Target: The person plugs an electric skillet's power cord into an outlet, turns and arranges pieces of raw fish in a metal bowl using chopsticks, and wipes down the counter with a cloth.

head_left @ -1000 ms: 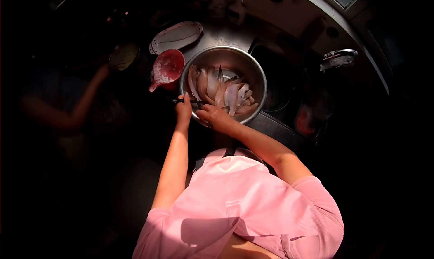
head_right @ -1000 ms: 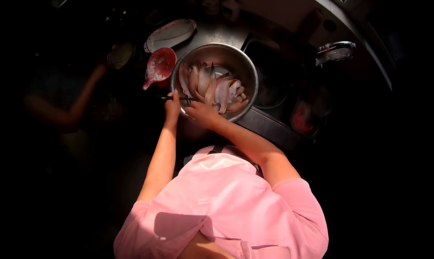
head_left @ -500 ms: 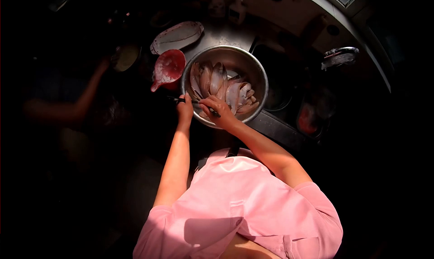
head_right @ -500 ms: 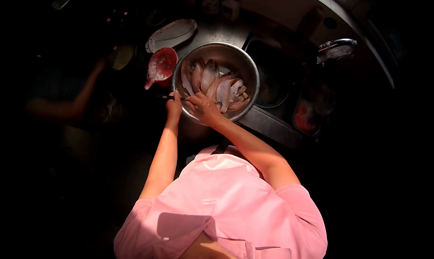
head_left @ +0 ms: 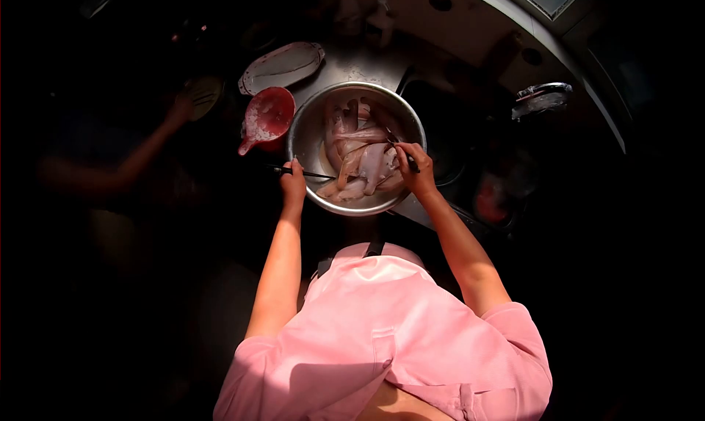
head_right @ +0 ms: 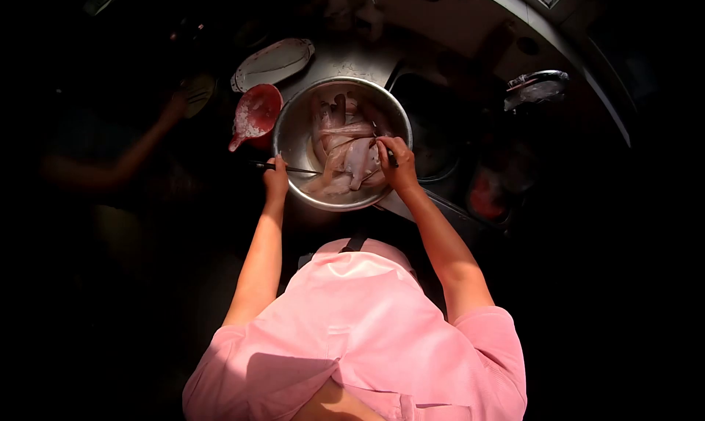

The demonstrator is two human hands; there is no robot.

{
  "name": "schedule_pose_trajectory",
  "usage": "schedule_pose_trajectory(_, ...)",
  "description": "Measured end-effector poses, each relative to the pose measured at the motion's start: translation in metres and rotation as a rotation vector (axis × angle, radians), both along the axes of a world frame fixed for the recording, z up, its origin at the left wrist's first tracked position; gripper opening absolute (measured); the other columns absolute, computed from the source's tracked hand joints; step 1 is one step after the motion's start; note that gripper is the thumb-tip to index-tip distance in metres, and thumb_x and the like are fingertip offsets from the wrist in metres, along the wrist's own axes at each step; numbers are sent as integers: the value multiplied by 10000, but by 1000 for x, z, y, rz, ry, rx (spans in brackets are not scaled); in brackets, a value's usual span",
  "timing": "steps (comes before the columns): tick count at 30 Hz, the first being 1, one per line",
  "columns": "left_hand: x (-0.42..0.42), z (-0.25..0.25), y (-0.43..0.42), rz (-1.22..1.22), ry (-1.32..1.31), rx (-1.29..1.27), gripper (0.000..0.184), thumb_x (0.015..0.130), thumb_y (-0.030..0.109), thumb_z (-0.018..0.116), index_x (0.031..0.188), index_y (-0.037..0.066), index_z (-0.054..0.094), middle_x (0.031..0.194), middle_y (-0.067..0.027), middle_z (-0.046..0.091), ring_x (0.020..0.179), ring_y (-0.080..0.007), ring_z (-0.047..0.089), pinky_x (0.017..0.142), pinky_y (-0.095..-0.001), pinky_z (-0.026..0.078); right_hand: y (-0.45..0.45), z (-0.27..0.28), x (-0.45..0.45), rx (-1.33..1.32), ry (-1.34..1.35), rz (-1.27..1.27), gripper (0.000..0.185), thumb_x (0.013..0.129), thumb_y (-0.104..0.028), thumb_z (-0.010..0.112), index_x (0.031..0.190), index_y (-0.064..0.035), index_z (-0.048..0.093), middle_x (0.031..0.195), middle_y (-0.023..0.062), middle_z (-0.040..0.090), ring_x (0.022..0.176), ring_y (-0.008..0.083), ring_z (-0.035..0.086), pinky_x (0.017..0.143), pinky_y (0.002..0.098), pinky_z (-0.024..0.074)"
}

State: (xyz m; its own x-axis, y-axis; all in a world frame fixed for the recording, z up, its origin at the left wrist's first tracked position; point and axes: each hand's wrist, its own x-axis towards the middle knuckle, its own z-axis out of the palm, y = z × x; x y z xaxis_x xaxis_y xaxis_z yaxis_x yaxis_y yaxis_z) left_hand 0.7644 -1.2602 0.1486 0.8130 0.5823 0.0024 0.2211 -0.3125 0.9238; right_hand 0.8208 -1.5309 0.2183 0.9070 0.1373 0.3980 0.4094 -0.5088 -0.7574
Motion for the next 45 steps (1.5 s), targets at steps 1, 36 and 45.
schedule_pose_trajectory(1, 0, -1, 1, -4, 3, -12, 311, 882, 251, 452, 714, -1, 524, 609, -71, 528, 578, -174, 505, 581, -297, 408, -8, 7, -6, 99, 77, -17, 82, 795, -33, 565, 864, -23, 608, 739, 114, 580, 657, 243, 588, 600, 304, 459)
schedule_pose_trajectory(36, -2, 2, 8, -122, 106, -33, 318, 884, 280, 438, 755, 7, 536, 647, -106, 549, 615, -208, 530, 611, -319, 419, 42, 52, -39, 158, 38, 186, 80, 783, -23, 583, 851, -1, 617, 782, 121, 620, 691, 208, 610, 628, 268, 459)
schedule_pose_trajectory(45, -2, -4, 10, -122, 106, -3, 313, 876, 272, 451, 750, 1, 544, 658, -115, 560, 624, -220, 539, 619, -319, 421, 32, 60, -68, 25, 135, 291, 144, 755, -4, 594, 898, -17, 598, 792, 126, 584, 705, 268, 581, 610, 311, 458)
